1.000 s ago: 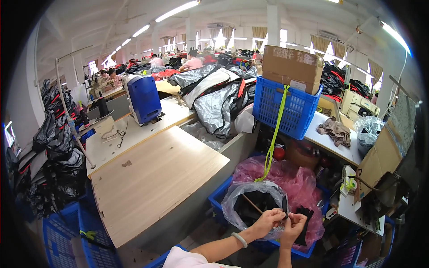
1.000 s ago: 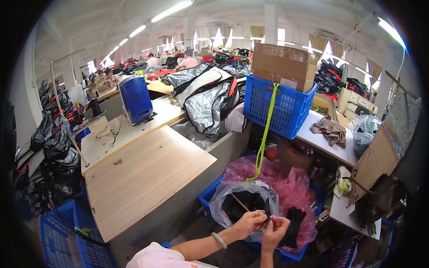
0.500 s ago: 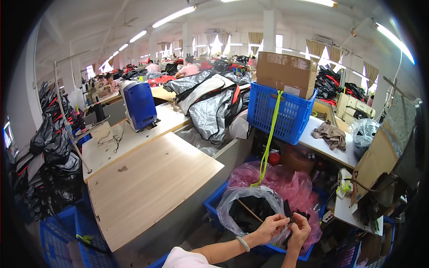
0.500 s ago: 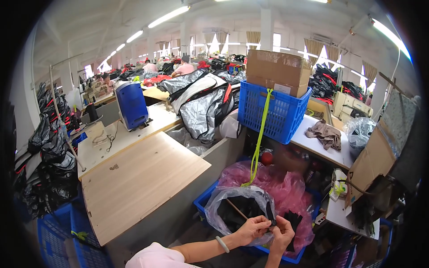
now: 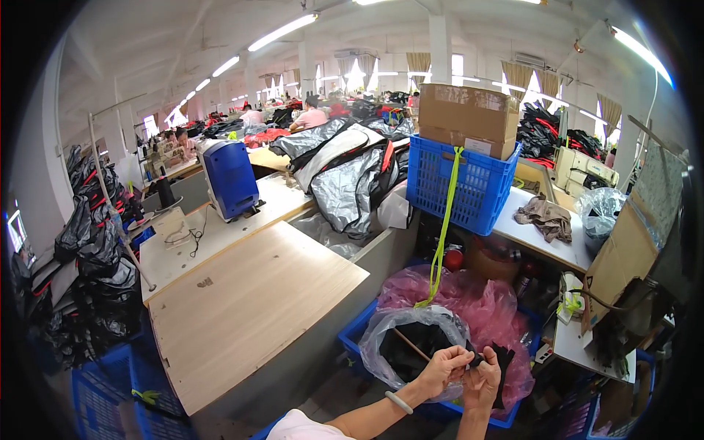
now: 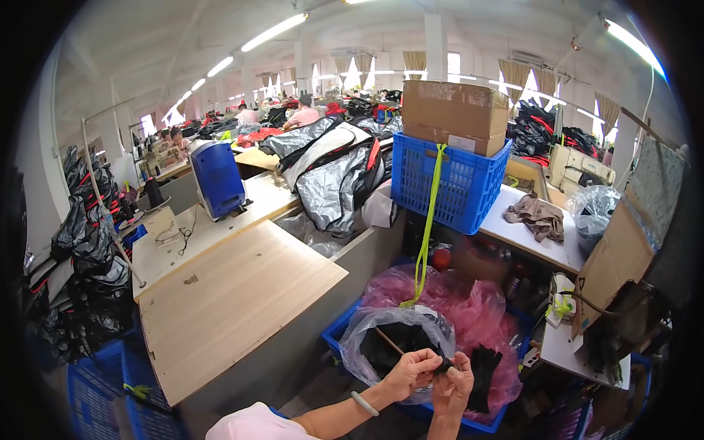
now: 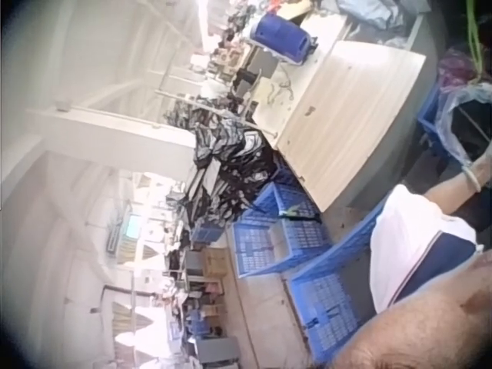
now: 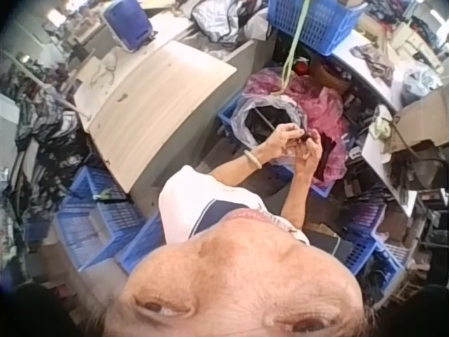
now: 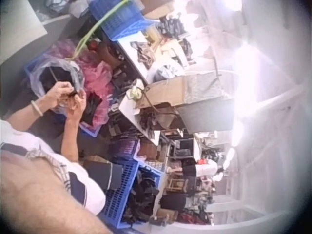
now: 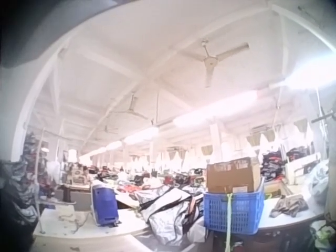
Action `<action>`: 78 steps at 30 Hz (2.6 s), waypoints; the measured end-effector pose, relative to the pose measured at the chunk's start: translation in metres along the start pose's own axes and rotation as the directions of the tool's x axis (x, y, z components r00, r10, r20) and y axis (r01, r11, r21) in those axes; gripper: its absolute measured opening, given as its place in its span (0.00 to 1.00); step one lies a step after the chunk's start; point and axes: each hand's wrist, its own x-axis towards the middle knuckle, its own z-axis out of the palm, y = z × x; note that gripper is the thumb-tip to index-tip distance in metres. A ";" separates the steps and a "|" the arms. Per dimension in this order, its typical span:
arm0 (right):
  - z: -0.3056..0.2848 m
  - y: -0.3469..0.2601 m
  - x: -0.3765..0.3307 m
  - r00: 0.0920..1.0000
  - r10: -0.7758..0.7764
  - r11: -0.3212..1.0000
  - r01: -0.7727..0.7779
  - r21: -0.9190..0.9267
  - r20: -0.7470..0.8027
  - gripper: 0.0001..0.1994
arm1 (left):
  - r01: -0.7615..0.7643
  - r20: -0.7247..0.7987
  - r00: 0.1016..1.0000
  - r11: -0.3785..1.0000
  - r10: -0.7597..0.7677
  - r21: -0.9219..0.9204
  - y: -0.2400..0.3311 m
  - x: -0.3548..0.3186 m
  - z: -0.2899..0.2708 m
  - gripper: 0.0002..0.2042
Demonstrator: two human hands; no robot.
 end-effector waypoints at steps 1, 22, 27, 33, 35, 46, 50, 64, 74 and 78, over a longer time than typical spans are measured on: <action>0.004 0.003 0.002 0.994 -0.055 0.998 0.051 -0.036 -0.099 0.13 | 0.000 -0.001 1.000 1.000 0.000 0.004 0.000 0.000 0.001 0.06; -0.018 -0.006 0.009 0.942 0.112 0.987 -0.143 0.077 0.315 0.21 | -0.041 0.036 0.999 0.995 0.038 0.088 0.012 -0.013 0.016 0.07; -0.007 -0.015 -0.002 0.913 0.197 0.920 -0.298 0.254 0.356 0.18 | -0.077 0.154 0.986 0.992 0.061 0.103 0.013 -0.007 0.018 0.07; -0.001 -0.019 -0.004 0.989 0.043 0.985 -0.018 -0.173 0.144 0.17 | -0.080 0.134 0.990 0.972 0.051 0.220 0.014 -0.005 0.011 0.06; -0.007 -0.020 -0.004 0.987 0.029 0.982 0.002 -0.187 0.159 0.17 | -0.052 0.130 0.991 0.973 0.023 0.224 0.013 -0.003 0.011 0.06; -0.001 -0.022 -0.003 0.964 0.018 1.000 -0.018 -0.001 0.267 0.15 | 0.125 0.226 0.966 0.992 -0.128 0.026 0.015 -0.002 0.012 0.07; 0.001 -0.025 -0.003 0.983 0.115 0.987 -0.096 -0.133 0.141 0.13 | 0.081 0.146 0.986 0.996 -0.085 0.030 0.011 0.001 0.008 0.07; 0.010 -0.023 0.002 0.991 0.132 0.962 -0.136 -0.237 -0.033 0.06 | -0.027 0.045 0.999 0.990 0.021 0.136 0.011 0.011 0.006 0.06; -0.009 -0.016 0.012 0.861 0.446 0.889 -0.457 -0.011 0.243 0.06 | -0.054 -0.004 0.998 0.971 0.056 0.234 0.029 0.007 -0.001 0.05; -0.003 -0.015 0.003 0.881 0.442 0.894 -0.447 -0.013 0.170 0.06 | -0.023 0.088 0.996 0.958 -0.002 0.285 0.027 0.009 -0.002 0.05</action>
